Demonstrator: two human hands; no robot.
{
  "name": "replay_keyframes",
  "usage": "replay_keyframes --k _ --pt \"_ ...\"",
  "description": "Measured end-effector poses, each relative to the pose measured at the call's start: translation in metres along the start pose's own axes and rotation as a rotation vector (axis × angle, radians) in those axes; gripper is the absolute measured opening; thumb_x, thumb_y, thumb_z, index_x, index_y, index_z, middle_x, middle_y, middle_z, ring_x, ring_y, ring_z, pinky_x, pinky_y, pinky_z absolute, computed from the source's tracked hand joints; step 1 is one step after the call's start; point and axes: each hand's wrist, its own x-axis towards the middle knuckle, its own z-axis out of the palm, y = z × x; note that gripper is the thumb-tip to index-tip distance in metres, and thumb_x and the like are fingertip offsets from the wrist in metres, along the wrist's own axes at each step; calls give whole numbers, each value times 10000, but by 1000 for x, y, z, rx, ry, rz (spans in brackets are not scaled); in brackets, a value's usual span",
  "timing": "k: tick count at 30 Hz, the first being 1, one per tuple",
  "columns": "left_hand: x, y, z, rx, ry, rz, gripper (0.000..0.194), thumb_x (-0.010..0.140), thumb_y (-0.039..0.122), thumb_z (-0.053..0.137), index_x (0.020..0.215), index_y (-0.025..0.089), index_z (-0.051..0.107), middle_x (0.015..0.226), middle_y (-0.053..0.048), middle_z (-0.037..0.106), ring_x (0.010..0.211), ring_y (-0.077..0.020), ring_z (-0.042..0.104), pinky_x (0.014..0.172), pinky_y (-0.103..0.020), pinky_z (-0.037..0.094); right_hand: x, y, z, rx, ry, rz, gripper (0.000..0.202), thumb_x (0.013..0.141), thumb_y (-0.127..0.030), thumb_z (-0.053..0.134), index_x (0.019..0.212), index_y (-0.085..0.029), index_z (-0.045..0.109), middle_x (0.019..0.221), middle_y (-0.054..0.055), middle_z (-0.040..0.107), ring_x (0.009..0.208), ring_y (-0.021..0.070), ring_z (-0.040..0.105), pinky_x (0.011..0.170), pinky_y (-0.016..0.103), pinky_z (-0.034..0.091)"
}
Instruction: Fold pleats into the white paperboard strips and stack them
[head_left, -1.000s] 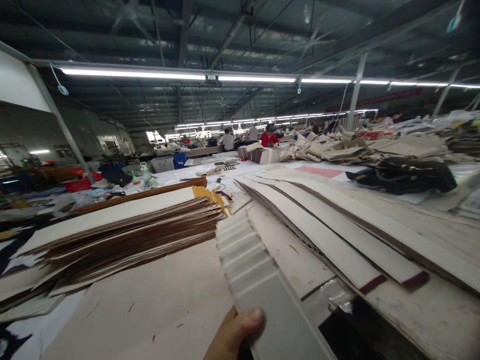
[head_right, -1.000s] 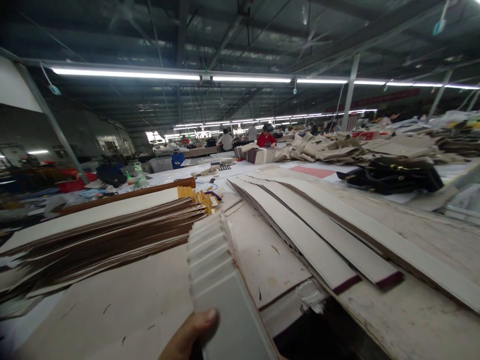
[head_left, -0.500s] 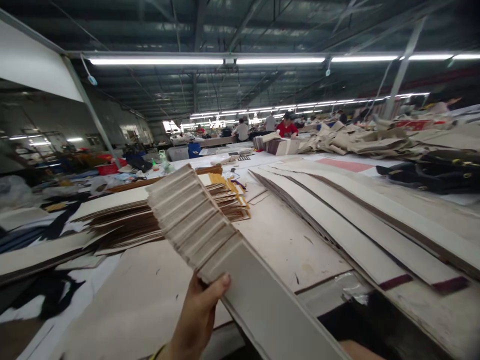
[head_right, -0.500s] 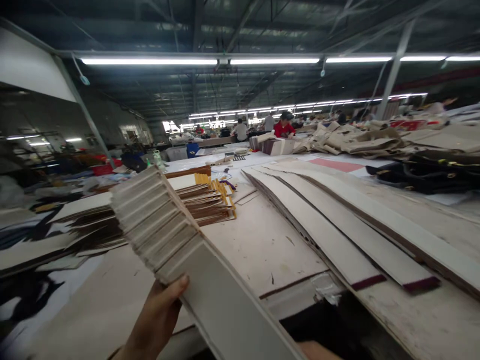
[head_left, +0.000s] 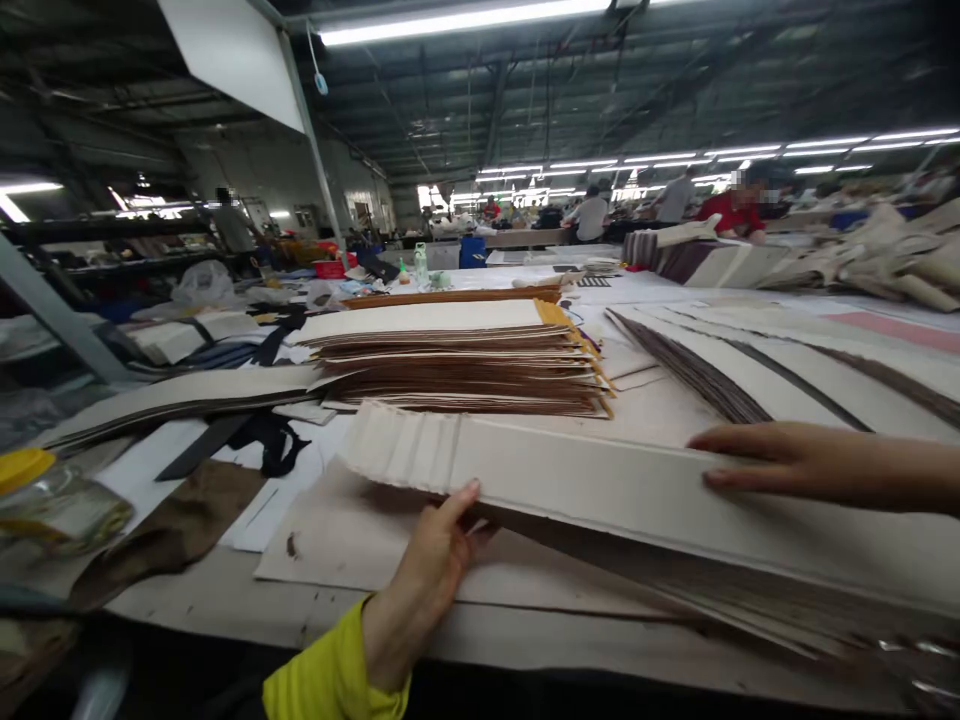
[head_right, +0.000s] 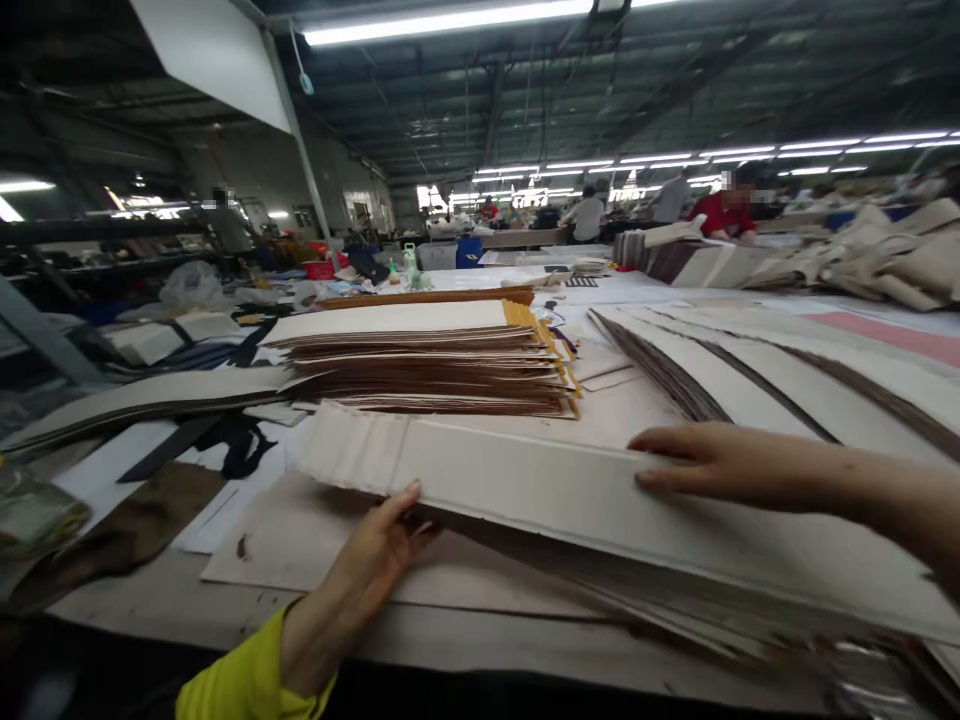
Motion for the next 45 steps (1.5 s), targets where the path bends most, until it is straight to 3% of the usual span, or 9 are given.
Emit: replay_keyframes --k 3,7,10,12,15,19,22,30,45 --pt "12 -7 -19 31 34 -144 289 722 227 646 976 180 515 1041 -55 600 828 -156 606 717 -316 524 37 -27 47 -40 -242 -59 495 758 -492 525 1147 -193 589 1099 94 622 959 255 604 807 345 509" --pt "16 3 -33 135 -31 -281 289 767 321 590 1009 181 518 1074 -69 587 805 -161 629 638 -265 518 55 -82 101 -10 -232 -150 607 800 -516 466 1287 -153 439 1332 140 415 1192 265 421 975 429 373" --pt "11 23 -42 347 -166 -501 306 775 389 555 937 130 568 942 -95 630 713 -147 643 549 -201 484 61 -109 115 -7 -217 -185 606 796 -515 477 1282 -155 444 1361 150 372 1233 273 364 1003 476 316" --pt "6 39 -48 580 -315 -525 308 769 390 561 916 121 591 839 -87 647 625 -118 622 484 -167 439 62 -115 119 -13 -180 -186 589 798 -508 478 1274 -160 453 1351 140 391 1230 268 370 1010 482 306" --pt "7 61 -50 889 -383 -168 227 776 324 557 918 154 603 768 -42 644 591 -90 572 485 -164 414 60 -116 120 -16 -119 -178 544 802 -491 483 1242 -171 491 1306 121 454 1189 259 422 991 458 353" --pt "29 72 -49 1109 -172 477 181 807 282 505 931 187 597 837 -28 638 738 -126 579 641 -232 448 59 -118 118 -5 -77 -198 386 863 -402 410 1146 -193 569 1192 85 559 1083 218 522 946 397 424" --pt "47 65 -53 1223 -64 740 159 811 238 496 935 188 583 889 -29 627 799 -138 571 706 -256 436 58 -122 118 -19 -32 -216 349 898 -312 339 1143 -200 561 1119 69 603 1015 196 561 896 368 464" --pt "54 46 -61 1534 -353 826 215 809 178 489 1014 194 550 998 -51 609 955 -188 515 866 -346 390 53 -124 130 -126 -43 -364 423 877 -188 347 1283 -287 412 1311 52 459 1199 225 412 924 463 399" --pt "53 46 -61 1581 -357 821 224 828 183 456 989 220 607 1001 -51 599 955 -188 506 863 -364 396 48 -110 130 -78 -102 -338 434 884 -222 352 1311 -293 382 1362 33 393 1250 211 344 1014 492 302"
